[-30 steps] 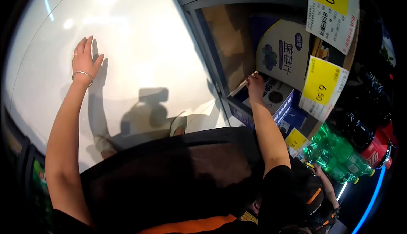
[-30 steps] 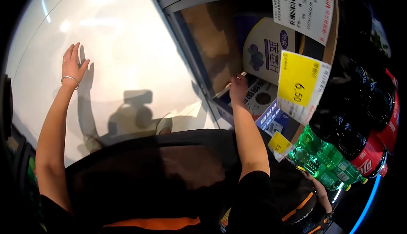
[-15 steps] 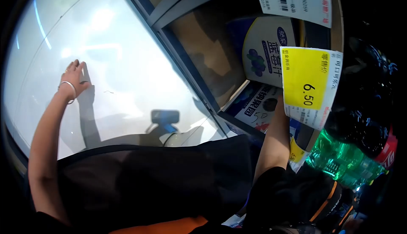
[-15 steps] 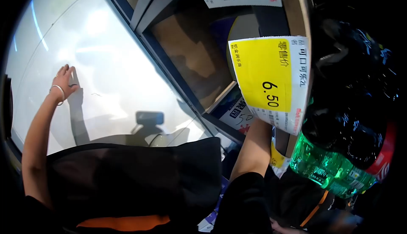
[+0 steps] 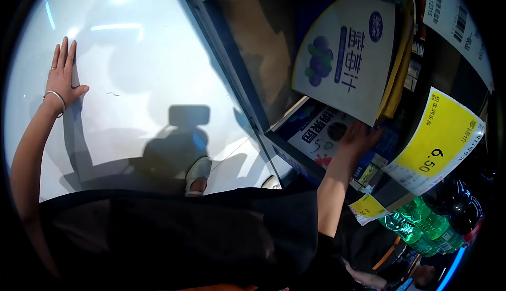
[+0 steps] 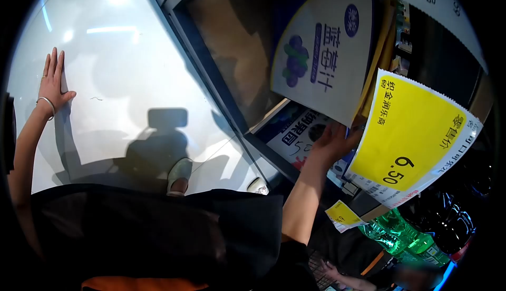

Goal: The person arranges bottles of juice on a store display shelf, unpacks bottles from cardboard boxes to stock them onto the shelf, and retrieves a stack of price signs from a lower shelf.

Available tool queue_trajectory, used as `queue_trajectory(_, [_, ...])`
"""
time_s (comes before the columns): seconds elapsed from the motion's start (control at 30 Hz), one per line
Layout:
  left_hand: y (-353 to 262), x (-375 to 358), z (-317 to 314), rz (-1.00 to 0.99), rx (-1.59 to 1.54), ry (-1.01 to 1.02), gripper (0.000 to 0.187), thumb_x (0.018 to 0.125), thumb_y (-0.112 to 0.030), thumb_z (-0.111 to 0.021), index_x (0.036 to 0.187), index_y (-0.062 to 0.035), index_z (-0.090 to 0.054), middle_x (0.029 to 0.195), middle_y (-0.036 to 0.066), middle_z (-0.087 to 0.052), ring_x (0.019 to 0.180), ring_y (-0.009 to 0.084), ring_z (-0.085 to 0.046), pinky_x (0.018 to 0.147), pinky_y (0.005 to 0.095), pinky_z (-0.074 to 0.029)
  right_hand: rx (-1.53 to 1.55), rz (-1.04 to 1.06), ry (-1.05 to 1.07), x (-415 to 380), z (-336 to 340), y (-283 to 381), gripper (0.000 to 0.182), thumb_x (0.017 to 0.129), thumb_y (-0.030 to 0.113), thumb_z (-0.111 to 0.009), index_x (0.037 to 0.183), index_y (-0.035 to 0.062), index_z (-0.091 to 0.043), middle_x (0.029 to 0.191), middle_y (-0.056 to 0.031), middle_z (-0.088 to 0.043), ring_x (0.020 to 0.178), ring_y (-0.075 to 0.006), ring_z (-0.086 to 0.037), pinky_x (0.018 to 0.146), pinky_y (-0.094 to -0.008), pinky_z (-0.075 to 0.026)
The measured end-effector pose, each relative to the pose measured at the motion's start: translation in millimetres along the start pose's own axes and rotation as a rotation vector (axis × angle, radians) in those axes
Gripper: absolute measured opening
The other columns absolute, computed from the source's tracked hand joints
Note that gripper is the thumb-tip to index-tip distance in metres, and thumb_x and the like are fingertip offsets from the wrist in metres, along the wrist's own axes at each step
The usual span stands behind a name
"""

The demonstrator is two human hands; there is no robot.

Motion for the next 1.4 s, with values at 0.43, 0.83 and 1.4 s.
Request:
queue_trajectory(0.43, [-1, 4, 1, -0.013, -0.041, 0.07, 0.124, 0.057, -0.033, -0.084, 0.146, -0.0168, 0.001, 0.153, 0.005, 0.006, 0.14, 0.0264, -0.004, 0.102, 0.0385, -0.04, 0.175, -0.292, 0.146, -34, -43, 22, 0.029, 0.091, 0.033, -0.051, 0.116, 0.0196, -0.056, 0.099, 0.0031, -0.062, 0.072, -0.0066, -0.056, 0.05, -0.0197, -0.041])
queue_trajectory(0.83, [-9, -12, 50, -0.009, -0.051, 0.167, 0.11, 0.064, -0.033, -0.08, 0.146, -0.0136, -0.008, 0.153, 0.008, 0.005, 0.14, 0.0269, -0.004, 0.103, 0.0482, -0.036, 0.168, -0.109, 0.561, -153, -45, 37, 0.033, 0.091, 0.025, -0.054, 0.115, 0.0031, -0.048, 0.126, -0.0161, -0.049, 0.098, -0.022, -0.058, 0.083, -0.0286, -0.048])
queue_trajectory(1.4, [-326, -161, 258, -0.876, -1.682, 0.379, 0.043, 0.083, -0.019, -0.06, 0.117, 0.0069, -0.053, 0.101, 0.024, -0.063, 0.091, 0.0278, -0.064, 0.08, 0.0306, -0.048, 0.62, -0.255, 0.267, 23, 31, -79, 0.06, 0.092, 0.049, -0.038, 0.134, 0.0061, -0.039, 0.137, -0.0154, -0.042, 0.122, -0.0278, -0.044, 0.101, -0.0448, -0.035])
Point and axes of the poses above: each hand's wrist, its own x-axis towards the middle knuckle, its own z-axis out of the back of the hand, y = z × x, the point moved 3 cm from there along x, towards the middle knuckle
